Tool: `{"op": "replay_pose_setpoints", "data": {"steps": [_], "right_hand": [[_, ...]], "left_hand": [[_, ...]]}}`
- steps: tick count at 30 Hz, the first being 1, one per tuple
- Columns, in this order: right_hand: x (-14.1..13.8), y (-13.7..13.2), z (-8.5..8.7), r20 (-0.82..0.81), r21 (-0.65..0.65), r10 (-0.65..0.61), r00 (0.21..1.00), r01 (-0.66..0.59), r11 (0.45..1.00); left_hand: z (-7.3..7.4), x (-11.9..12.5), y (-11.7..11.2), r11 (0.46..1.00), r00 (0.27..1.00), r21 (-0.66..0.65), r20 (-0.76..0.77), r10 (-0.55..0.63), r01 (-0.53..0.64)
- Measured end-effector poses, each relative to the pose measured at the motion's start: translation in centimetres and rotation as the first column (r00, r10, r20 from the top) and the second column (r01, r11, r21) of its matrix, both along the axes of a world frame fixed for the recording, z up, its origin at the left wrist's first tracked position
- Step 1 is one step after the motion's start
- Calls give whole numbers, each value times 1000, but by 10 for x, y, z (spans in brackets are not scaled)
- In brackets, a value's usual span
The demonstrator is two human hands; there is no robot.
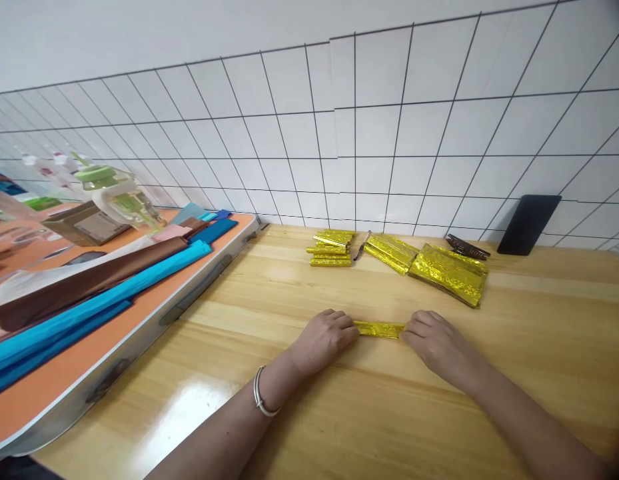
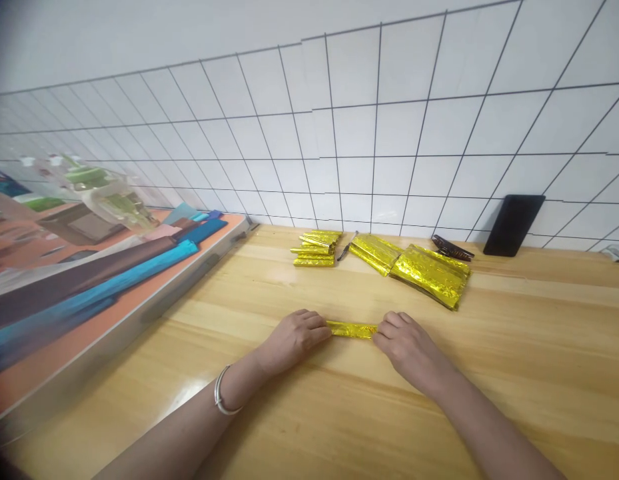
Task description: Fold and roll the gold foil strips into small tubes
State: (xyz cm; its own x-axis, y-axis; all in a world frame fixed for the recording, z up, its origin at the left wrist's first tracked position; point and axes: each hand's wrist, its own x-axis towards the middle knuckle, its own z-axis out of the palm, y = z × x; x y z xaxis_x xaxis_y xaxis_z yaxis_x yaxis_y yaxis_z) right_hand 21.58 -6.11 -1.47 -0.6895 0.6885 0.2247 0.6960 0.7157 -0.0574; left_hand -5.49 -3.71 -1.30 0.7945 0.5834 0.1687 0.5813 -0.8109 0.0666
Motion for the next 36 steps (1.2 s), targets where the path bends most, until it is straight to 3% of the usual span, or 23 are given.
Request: {"op": "replay_pose_setpoints", "data": {"steps": [10,18,25,36], "right_hand": [[-6,-3,7,8,-45,2,1000,-2,999],[-8,-7,12,33,-111,-35,999,38,993],[-9,-8,10,30,-127,-47,998,50,991],[-9,-7,2,52,-73,-73,996,77,994]], "left_hand": [[3,3,-3,997,999,-55,-6,46,-47],[8,17,-22,989,984,10,-97,147,-147],[5,25,-30,990,974,50,-177,141,-134],[-10,42,-35,998,990,-7,-125,68,-70]]}}
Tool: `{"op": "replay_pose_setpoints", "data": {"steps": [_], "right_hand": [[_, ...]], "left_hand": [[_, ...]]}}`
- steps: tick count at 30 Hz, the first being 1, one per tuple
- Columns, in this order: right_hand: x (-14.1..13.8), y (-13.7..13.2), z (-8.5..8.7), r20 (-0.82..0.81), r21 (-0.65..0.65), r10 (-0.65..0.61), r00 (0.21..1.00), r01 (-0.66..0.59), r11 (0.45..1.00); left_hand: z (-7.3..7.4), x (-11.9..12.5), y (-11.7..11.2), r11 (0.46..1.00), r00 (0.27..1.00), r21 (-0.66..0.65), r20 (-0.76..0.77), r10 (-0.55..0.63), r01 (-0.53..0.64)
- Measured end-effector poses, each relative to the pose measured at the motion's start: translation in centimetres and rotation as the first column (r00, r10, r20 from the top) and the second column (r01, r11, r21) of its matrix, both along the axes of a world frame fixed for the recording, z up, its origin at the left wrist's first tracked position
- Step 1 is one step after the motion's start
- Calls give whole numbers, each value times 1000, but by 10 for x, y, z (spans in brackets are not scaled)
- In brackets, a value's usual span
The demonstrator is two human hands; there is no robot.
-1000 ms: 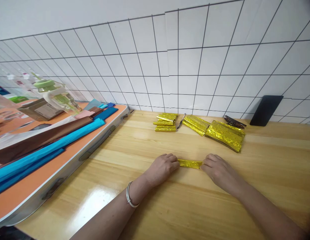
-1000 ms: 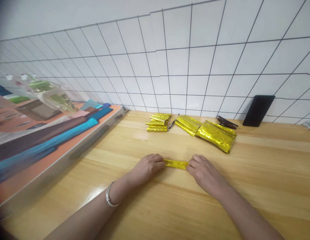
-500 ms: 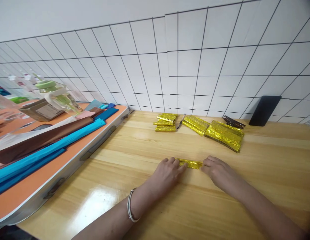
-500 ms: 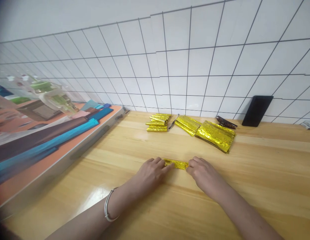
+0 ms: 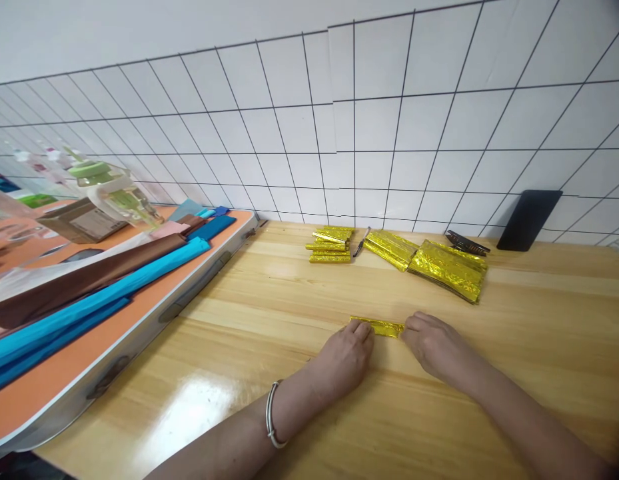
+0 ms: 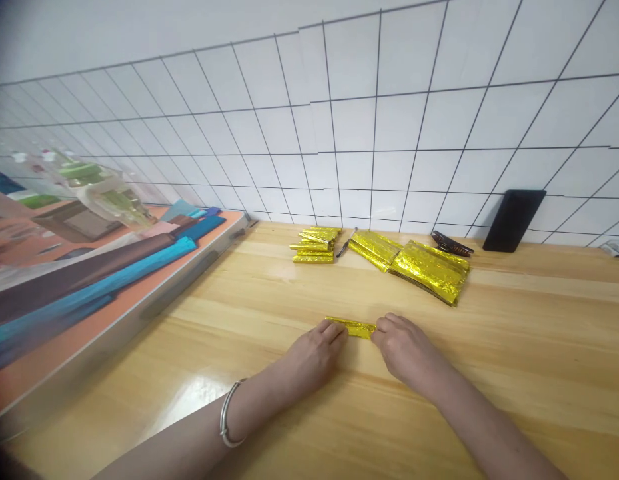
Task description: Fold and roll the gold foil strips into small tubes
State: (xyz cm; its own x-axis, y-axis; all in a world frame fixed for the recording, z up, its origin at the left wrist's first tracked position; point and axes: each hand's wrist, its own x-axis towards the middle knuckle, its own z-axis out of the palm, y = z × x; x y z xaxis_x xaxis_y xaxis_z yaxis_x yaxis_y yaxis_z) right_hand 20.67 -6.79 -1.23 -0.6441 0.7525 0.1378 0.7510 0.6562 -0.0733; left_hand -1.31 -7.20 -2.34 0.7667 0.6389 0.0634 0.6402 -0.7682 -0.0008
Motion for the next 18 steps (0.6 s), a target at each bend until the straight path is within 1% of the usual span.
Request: {"op": "replay_pose_setpoints", "data": {"steps": [5,8,10,13,18], "right_hand": [[-4,-3,-1,3,27,-38,999,38,999],[-6,-3,-5,-3,79,-49,999,49,996],[-8,-4,-9,15,124,-50,999,47,991],[-13,-6,-13,100,175,-75,992,57,983],[-25,-10,-14,228,184,-124,966,83,979]], "left_hand": [[1,7,-6,996,1000,84,-9,-1,2],[4,9,-7,999,1000,52,-9,5,-5],[5,9,-7,999,999,38,17,36,-36],[0,9,-8,995,995,62,61,77,-80],[-10,7,-7,994,1000,111,22,21,-24]]}}
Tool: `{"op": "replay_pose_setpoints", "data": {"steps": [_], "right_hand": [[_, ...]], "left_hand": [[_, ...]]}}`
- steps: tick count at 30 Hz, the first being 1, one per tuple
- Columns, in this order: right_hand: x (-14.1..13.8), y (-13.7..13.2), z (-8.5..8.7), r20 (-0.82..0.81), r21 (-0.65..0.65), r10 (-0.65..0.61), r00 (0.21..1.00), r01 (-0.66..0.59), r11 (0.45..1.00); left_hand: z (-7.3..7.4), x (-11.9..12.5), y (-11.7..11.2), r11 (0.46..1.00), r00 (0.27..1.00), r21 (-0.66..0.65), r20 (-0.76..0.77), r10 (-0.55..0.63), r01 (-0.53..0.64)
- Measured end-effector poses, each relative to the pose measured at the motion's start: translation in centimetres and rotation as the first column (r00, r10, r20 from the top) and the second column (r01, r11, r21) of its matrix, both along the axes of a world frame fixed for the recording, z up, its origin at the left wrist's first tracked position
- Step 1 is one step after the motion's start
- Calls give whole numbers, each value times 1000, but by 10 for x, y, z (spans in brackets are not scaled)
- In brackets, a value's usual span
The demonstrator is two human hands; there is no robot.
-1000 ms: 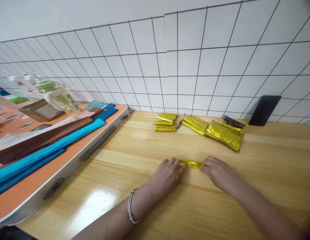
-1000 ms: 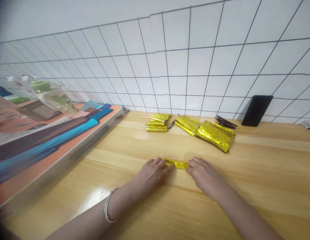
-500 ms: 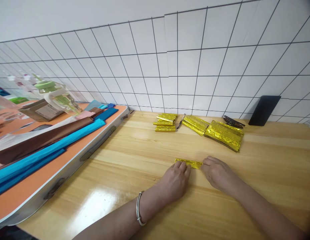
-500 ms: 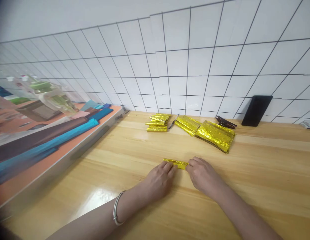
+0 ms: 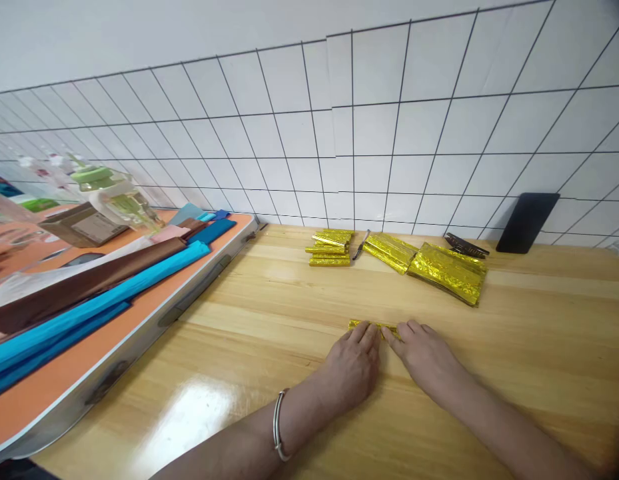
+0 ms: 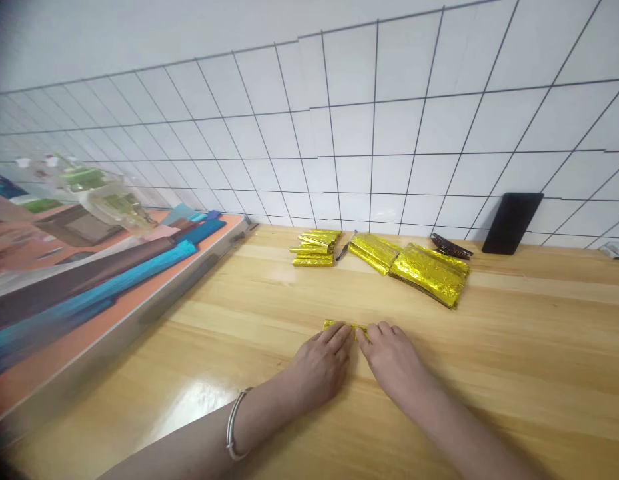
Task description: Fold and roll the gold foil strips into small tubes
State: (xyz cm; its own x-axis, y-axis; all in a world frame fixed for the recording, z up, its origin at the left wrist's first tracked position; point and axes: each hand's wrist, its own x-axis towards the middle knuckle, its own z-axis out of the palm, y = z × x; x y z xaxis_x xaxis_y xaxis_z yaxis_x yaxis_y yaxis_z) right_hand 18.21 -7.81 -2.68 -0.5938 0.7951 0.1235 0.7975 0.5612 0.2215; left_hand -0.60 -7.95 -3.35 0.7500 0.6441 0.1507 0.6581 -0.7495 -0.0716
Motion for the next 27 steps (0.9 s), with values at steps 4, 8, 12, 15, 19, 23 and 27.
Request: {"op": "replay_pose_setpoints", "data": {"steps": [4,8,12,15,19,23,27], "right_hand": [[-7,-2,3,31,-5,-28,999,28,1000],[-9,-4,-1,-20,19,4,1000,-4,1000],[-6,-5,-14,-120,78,65,991,-56,995],[-5,-5,-24,-166,80,119,979,-107,991],[-5,-6,-31,-177,78,119,977,-107,991],[-10,-10,-32,-141,54,63,988,-56,997],[-15,-12,-31,-77,36,23,997,-20,999]], "left_hand": [[-1,-1,2,999,1000,28,-13,-18,18],[2,-1,1,999,1000,30,4,-17,16],[2,-2,1,999,999,37,-13,-33,33],[3,-3,1,998,998,38,-32,-45,46],[3,-3,0,998,999,52,-22,-32,33],[0,-3,0,999,1000,34,-8,-22,23],[1,-4,-1,1000,1000,-1,11,-9,9]]}}
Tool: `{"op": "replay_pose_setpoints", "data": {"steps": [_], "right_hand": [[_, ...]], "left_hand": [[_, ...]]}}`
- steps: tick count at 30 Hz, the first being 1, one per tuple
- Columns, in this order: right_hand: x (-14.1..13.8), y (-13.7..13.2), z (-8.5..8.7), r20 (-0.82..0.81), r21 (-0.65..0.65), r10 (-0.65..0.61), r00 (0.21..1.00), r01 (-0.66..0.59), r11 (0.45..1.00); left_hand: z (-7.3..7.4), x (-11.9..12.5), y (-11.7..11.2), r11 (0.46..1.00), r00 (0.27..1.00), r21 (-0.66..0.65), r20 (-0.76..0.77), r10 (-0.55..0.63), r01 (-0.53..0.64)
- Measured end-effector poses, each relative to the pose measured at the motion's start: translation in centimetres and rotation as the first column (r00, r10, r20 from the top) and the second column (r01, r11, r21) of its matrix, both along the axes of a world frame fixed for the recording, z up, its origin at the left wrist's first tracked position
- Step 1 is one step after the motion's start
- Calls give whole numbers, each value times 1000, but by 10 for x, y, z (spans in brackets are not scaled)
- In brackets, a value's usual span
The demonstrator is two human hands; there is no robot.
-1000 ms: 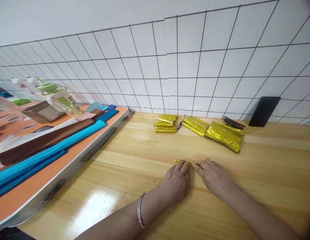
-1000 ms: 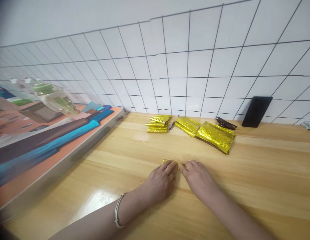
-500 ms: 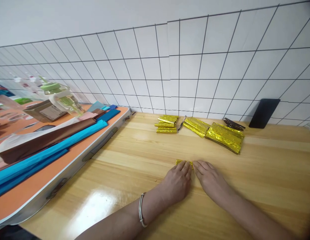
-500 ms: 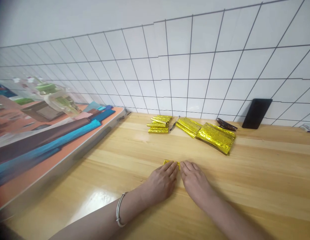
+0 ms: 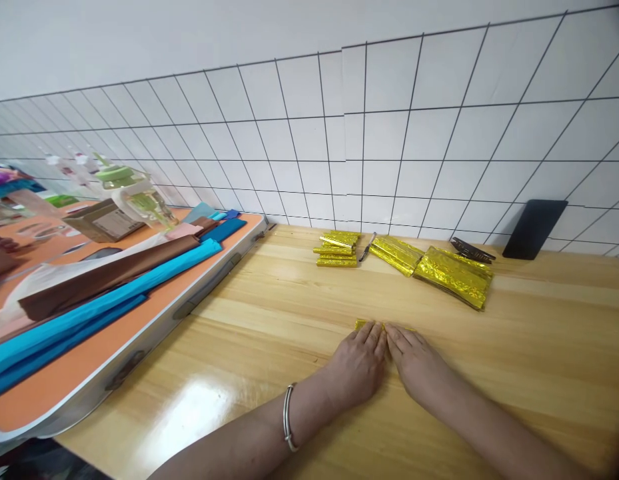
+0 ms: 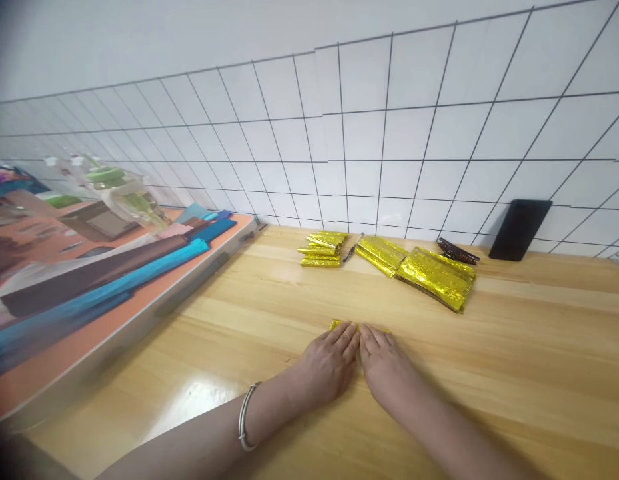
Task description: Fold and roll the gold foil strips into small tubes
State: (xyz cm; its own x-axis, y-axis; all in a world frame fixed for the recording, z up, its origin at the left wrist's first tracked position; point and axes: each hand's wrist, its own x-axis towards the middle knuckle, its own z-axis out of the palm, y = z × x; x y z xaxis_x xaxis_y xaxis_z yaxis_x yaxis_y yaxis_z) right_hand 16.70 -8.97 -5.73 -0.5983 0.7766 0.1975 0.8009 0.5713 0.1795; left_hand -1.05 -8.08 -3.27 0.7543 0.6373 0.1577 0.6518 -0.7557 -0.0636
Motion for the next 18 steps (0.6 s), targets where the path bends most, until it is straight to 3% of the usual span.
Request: {"op": "replay_pose_setpoints", "data": {"steps": [11,18], "right_hand": [[5,-5,12,60,-67,-67,996,71,995],[11,-10,16,-53,-80,-158,986,154,985]], "left_hand": [[7,-15,-8,992,991,-73,79,106,-100],[3,-21,-10,987,982,-103,127,138,-126]]}}
